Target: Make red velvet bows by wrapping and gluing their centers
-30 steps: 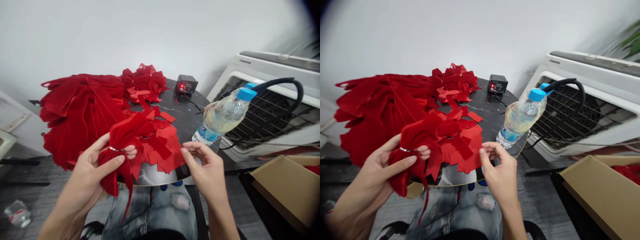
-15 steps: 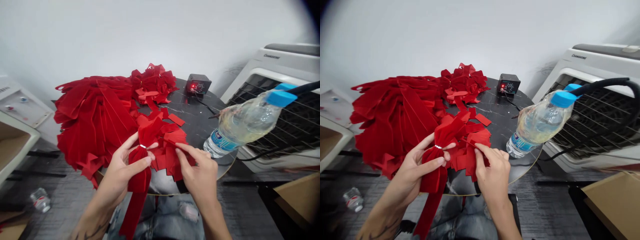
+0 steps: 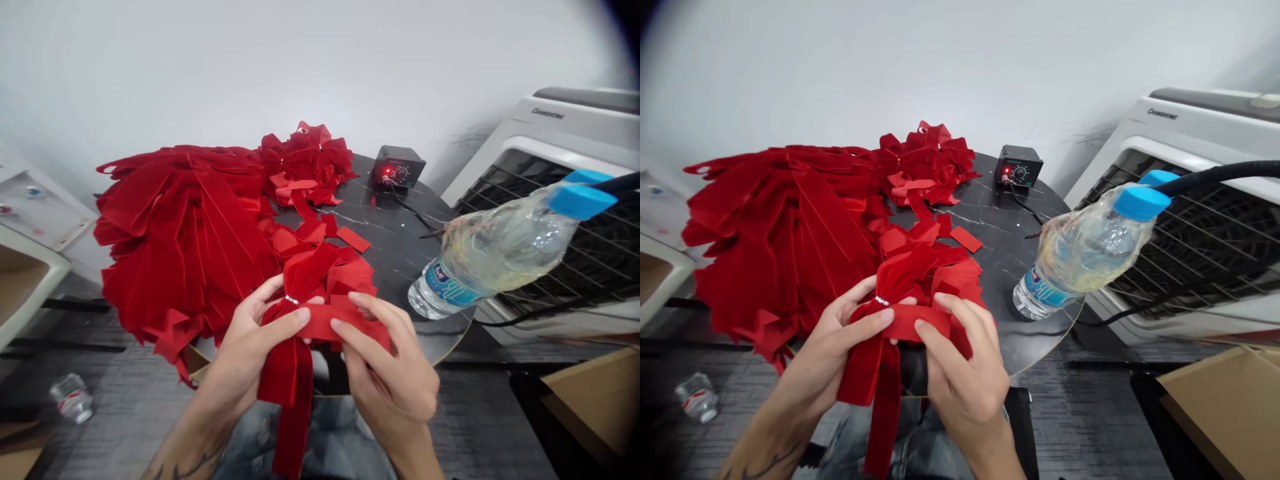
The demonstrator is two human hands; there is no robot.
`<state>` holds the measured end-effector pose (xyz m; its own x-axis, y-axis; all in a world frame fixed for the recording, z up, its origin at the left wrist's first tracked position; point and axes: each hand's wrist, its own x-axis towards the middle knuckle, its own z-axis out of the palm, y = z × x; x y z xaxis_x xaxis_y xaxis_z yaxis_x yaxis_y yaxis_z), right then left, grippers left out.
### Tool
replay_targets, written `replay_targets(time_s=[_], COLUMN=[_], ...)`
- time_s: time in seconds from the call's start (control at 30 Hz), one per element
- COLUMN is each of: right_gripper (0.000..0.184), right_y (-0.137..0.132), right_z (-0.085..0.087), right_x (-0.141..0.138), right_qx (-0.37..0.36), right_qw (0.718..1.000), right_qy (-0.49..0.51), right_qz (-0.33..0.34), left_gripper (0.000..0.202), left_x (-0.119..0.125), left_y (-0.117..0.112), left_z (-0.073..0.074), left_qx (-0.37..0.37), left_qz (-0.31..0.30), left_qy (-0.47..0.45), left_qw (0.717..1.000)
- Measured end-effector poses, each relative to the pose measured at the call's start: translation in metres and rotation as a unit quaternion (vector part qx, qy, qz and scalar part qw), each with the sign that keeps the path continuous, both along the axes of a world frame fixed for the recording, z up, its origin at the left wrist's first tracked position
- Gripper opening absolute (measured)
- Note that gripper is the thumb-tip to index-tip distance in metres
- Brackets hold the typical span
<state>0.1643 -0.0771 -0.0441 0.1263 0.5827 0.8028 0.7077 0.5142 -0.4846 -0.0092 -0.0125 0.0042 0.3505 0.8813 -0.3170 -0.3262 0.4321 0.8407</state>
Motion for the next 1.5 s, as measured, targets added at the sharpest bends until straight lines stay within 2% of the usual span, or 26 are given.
replay_targets(time_s=[0.13, 0.27, 0.33, 0.43, 0.5, 0.57, 0.67, 0.73, 0.83, 0.93, 1.03, 1.2, 1.27, 1.37, 1.5], right_gripper=[0.053, 0.051, 0.05, 0.049, 0.049, 0.048, 0.046, 0.044, 0.039, 0.035, 0.03, 0.021, 0.018, 0.018, 0.023], right_y=[-0.006, -0.01, -0.014, -0.02, -0.022, -0.023, -0.023, -0.023, -0.023, -0.023, -0.023, -0.022, -0.021, -0.021, -0.023], right_z=[-0.004, -0.003, -0.004, -0.004, -0.002, 0.0, 0.004, 0.005, 0.006, 0.003, -0.002, -0.006, -0.006, -0.006, -0.001], right_x=[0.003, 0.007, 0.011, 0.017, 0.02, 0.022, 0.022, 0.023, 0.024, 0.023, 0.021, 0.014, 0.013, 0.013, 0.015], right_qx=[-0.029, -0.039, -0.069, -0.129, -0.15, -0.14, -0.107, -0.105, -0.114, -0.119, -0.124, -0.135, -0.146, -0.157, -0.145], right_qw=[0.998, 0.989, 0.981, 0.957, 0.943, 0.95, 0.973, 0.977, 0.972, 0.96, 0.95, 0.93, 0.926, 0.921, 0.935], right_qy=[0.052, 0.14, 0.173, 0.217, 0.236, 0.227, 0.19, 0.174, 0.193, 0.24, 0.281, 0.341, 0.346, 0.355, 0.322], right_qz=[0.003, 0.018, 0.051, 0.145, 0.182, 0.16, 0.08, 0.061, 0.07, 0.077, 0.053, 0.03, 0.035, 0.032, 0.035], left_gripper=[0.087, 0.105, 0.1, 0.081, 0.073, 0.07, 0.062, 0.065, 0.075, 0.067, 0.063, 0.09, 0.086, 0.07, 0.062], left_x=[0.0, 0.0, 0.0, 0.0, 0.0, 0.0, 0.0, 0.0, 0.0, 0.0, -0.002, -0.007, -0.006, -0.003, -0.001], left_y=[0.0, -0.002, -0.004, -0.004, -0.004, -0.003, -0.003, -0.004, -0.005, -0.005, -0.003, -0.005, -0.006, -0.008, -0.007], left_z=[-0.001, -0.002, -0.002, -0.001, 0.0, 0.0, 0.001, 0.002, 0.004, 0.003, 0.0, -0.004, -0.004, -0.003, -0.001], left_qx=[-0.019, -0.024, -0.009, 0.012, 0.014, 0.016, 0.024, 0.019, -0.003, -0.005, 0.006, 0.064, 0.083, 0.104, 0.075], left_qz=[-0.004, 0.023, 0.025, 0.002, -0.012, -0.013, -0.006, 0.001, 0.011, -0.005, -0.01, -0.038, -0.027, 0.004, -0.01], left_qy=[0.018, 0.056, 0.073, 0.07, 0.065, 0.071, 0.096, 0.118, 0.126, 0.088, 0.077, 0.148, 0.185, 0.214, 0.166], left_qw=[1.0, 0.998, 0.997, 0.997, 0.998, 0.997, 0.995, 0.993, 0.992, 0.996, 0.997, 0.986, 0.979, 0.971, 0.983])
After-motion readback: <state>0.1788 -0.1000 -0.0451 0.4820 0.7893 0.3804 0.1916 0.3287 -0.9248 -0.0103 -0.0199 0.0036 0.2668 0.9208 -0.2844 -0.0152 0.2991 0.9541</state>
